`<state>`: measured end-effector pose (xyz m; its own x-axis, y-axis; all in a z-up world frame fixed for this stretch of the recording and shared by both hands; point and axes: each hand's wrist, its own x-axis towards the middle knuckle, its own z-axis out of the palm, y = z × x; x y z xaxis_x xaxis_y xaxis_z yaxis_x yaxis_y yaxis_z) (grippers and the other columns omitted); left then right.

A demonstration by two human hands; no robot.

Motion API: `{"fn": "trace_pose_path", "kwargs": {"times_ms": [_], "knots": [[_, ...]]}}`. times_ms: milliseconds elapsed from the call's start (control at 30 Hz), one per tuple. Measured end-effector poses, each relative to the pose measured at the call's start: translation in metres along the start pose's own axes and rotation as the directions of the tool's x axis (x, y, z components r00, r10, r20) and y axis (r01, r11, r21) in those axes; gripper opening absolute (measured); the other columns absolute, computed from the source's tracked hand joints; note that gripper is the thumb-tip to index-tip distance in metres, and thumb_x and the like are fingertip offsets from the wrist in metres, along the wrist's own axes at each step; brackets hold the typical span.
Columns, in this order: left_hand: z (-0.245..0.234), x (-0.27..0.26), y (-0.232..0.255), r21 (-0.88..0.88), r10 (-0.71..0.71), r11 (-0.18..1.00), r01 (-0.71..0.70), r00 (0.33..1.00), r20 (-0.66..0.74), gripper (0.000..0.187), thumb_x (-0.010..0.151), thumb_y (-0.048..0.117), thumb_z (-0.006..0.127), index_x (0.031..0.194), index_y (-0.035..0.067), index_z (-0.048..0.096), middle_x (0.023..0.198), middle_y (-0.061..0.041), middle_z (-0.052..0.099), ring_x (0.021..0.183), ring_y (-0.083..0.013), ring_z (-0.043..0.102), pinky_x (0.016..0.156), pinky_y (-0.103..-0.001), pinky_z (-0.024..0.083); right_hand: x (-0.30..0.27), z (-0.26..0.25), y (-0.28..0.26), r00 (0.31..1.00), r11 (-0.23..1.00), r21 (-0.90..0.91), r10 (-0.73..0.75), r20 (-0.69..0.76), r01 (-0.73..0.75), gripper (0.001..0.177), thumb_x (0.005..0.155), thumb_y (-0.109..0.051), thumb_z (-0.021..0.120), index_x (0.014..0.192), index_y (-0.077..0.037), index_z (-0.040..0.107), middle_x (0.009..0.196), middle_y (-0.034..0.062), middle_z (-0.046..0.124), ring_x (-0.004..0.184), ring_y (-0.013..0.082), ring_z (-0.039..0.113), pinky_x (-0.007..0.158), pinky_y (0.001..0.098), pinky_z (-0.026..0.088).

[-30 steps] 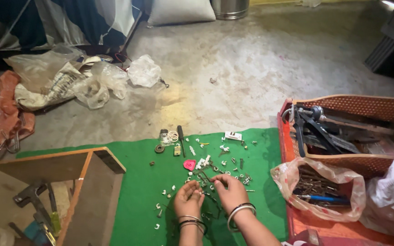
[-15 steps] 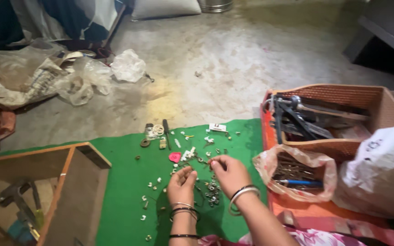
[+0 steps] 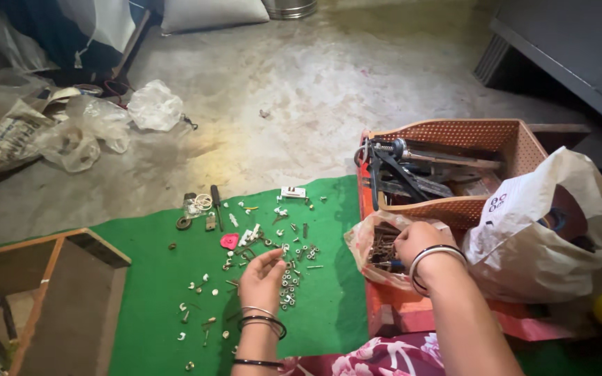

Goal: The person sits on the floor and sorts small hardware items such as screws, nuts, and washers spread on a green mat. They pick up items, separate them by type, and place some into a wooden box and a plastic bag.

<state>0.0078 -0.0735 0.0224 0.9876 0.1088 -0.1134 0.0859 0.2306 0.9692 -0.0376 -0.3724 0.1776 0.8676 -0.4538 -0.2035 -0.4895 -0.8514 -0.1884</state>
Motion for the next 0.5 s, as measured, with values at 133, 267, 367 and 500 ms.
{"fn": "trace_pose_path", "kwargs": {"times_ms": [133, 267, 367, 500], "knots": [[-0.008, 0.005, 0.008, 0.032, -0.052, 0.998, 0.053, 0.998, -0.031, 0.032, 0.086, 0.007, 0.074, 0.118, 0.003, 0.073, 0.098, -0.003, 0.072, 0.083, -0.0110, 0.065, 0.068, -0.026, 0.053, 0.000, -0.005, -0.007, 0.999, 0.998, -0.057, -0.004, -0.040, 0.002, 0.029, 0.087, -0.040, 0.070, 0.102, -0.018, 0.082, 0.110, 0.0139, 0.076, 0.106, 0.0318, 0.073, 0.097, 0.0403, 0.056], [-0.005, -0.004, 0.034, -0.090, -0.156, 0.984, 0.154, 0.988, -0.010, 0.030, 0.084, 0.010, 0.078, 0.114, 0.006, 0.073, 0.094, 0.000, 0.071, 0.079, -0.0078, 0.065, 0.064, -0.022, 0.052, -0.027, -0.037, -0.037, 0.993, 0.995, 0.100, 0.031, -0.113, -0.019, 0.031, 0.095, -0.042, 0.062, 0.107, -0.019, 0.080, 0.109, 0.0150, 0.075, 0.104, 0.0350, 0.072, 0.094, 0.0462, 0.055], [-0.004, -0.017, 0.060, -0.168, -0.255, 0.952, 0.254, 0.967, 0.020, 0.028, 0.083, 0.014, 0.080, 0.110, 0.007, 0.073, 0.089, 0.001, 0.072, 0.073, -0.0068, 0.064, 0.061, -0.021, 0.051, -0.058, -0.033, -0.090, 0.982, 0.934, 0.309, -0.154, -0.108, 0.181, 0.029, 0.088, -0.038, 0.066, 0.107, -0.021, 0.080, 0.102, 0.0084, 0.078, 0.098, 0.0295, 0.073, 0.090, 0.0417, 0.056], [0.002, -0.021, 0.092, -0.259, -0.248, 0.931, 0.255, 0.967, 0.060, 0.026, 0.083, 0.020, 0.082, 0.105, 0.008, 0.075, 0.081, 0.001, 0.070, 0.067, -0.0066, 0.061, 0.056, -0.021, 0.048, -0.077, -0.019, -0.136, 0.808, 0.549, 0.656, -0.567, -0.163, 0.518, 0.025, 0.085, -0.023, 0.073, 0.104, -0.007, 0.076, 0.095, 0.0047, 0.080, 0.089, 0.0167, 0.076, 0.081, 0.0314, 0.058]]}}
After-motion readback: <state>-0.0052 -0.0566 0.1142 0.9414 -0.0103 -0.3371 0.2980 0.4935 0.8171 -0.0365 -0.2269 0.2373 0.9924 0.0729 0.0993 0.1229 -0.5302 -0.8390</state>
